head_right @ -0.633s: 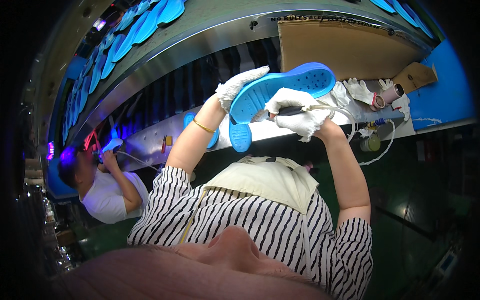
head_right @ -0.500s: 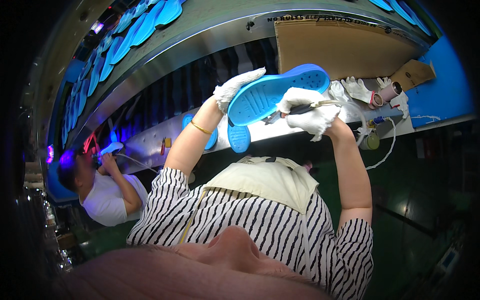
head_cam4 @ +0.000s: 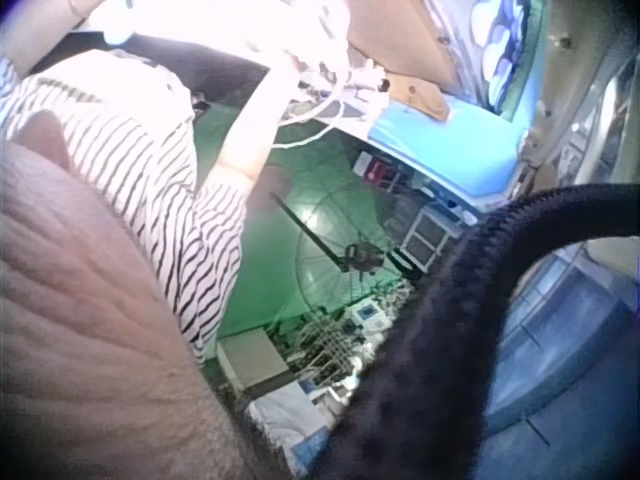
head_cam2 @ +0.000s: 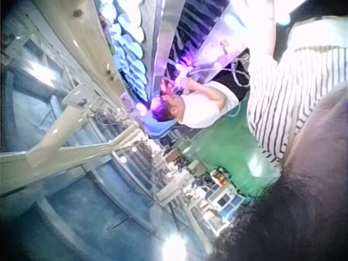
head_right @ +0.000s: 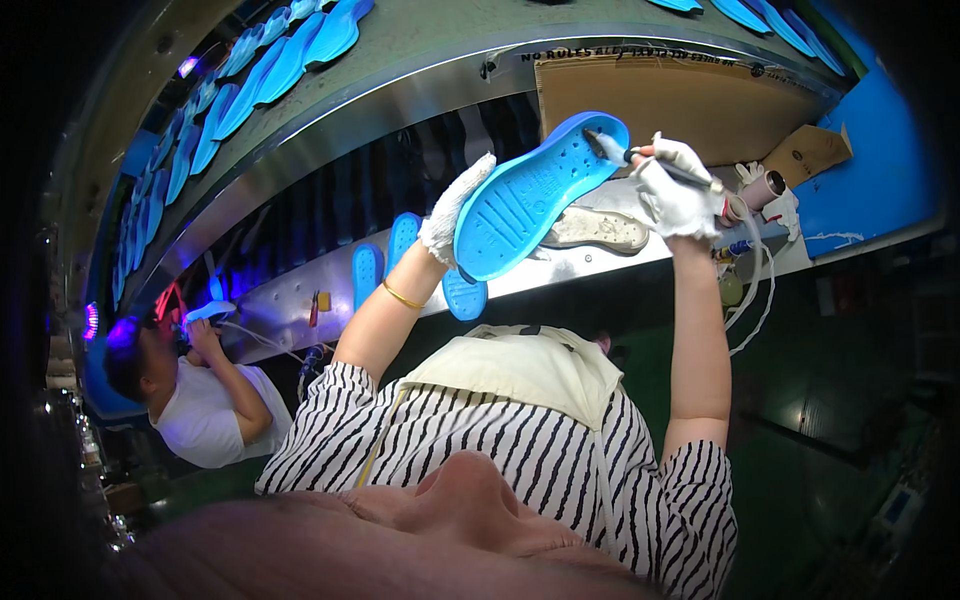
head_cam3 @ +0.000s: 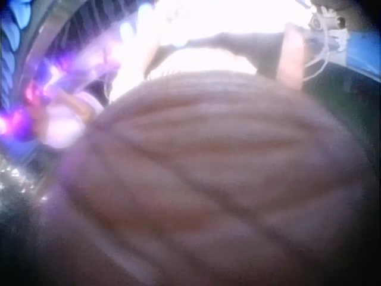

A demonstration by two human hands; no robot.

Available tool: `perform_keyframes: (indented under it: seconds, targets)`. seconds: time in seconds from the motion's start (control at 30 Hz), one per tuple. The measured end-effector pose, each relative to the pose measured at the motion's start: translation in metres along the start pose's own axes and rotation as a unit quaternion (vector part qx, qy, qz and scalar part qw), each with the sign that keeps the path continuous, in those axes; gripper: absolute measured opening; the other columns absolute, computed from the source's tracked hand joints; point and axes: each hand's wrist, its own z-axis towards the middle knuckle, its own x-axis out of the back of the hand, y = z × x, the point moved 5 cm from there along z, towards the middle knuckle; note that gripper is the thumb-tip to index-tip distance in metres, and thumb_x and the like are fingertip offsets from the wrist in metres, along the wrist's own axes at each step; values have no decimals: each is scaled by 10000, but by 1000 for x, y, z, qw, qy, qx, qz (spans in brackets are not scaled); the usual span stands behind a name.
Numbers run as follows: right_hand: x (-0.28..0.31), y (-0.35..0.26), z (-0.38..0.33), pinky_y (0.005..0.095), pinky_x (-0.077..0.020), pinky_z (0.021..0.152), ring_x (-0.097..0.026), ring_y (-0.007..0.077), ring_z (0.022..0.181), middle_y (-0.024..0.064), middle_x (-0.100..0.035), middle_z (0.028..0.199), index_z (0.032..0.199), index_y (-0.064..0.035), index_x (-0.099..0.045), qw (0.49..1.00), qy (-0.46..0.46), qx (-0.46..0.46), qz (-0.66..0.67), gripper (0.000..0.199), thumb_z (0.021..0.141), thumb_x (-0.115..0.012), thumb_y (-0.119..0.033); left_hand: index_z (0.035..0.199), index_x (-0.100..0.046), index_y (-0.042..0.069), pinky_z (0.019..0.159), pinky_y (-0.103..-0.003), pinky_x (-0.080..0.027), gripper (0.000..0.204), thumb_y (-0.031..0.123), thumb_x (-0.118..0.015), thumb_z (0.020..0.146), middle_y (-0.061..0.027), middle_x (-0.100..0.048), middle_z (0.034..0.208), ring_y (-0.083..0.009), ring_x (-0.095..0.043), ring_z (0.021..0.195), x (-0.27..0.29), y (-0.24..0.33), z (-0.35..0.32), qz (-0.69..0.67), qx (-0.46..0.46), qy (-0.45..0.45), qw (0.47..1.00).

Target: The person applies liquid to blue shoe soles using a brush and a rag, then places the soles on a moving conveyor belt.

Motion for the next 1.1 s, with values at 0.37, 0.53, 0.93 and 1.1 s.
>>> perform_keyframes:
  seconds: [0.37, 0.53, 0.93, 1.1]
  targets:
    - [-92, -70, -53, 339, -494, 741, -609, 266, 803, 95, -625, 854, 820, -34, -609, 866, -248, 304, -309, 218, 650, -624, 103, 1377, -390, 27, 886, -467, -524, 622, 495, -375, 967, -190, -550, 1259, -311, -611, 1055, -6, 8, 5, -28, -81, -48, 995]
    - [-98, -70, -70, 319, -502, 724, -613, 204, 777, 73, -626, 829, 839, -34, -613, 909, -302, 201, -204, 217, 666, -615, 97, 1367, -398, 20, 890, -485, -517, 626, 496, -373, 962, -190, -546, 1261, -322, -609, 1054, 10, 7, 3, -70, -114, -18, 991]
    - [-110, -55, -65, 246, -519, 696, -643, 120, 774, 73, -654, 857, 907, 0, -636, 986, -132, 96, -32, 152, 775, -690, 51, 1337, -410, 7, 871, -418, -527, 674, 548, -372, 938, -183, -576, 1179, -294, -621, 992, -13, -13, 6, -146, -169, -61, 973]
    - [-84, -45, -24, 250, -511, 793, -636, 123, 831, 97, -666, 947, 1002, 5, -602, 980, 35, 183, -67, 210, 810, -655, 70, 1330, -446, 31, 892, -433, -524, 646, 545, -366, 948, -171, -584, 1212, -300, -629, 1019, -12, -18, 10, -71, -142, -37, 987]
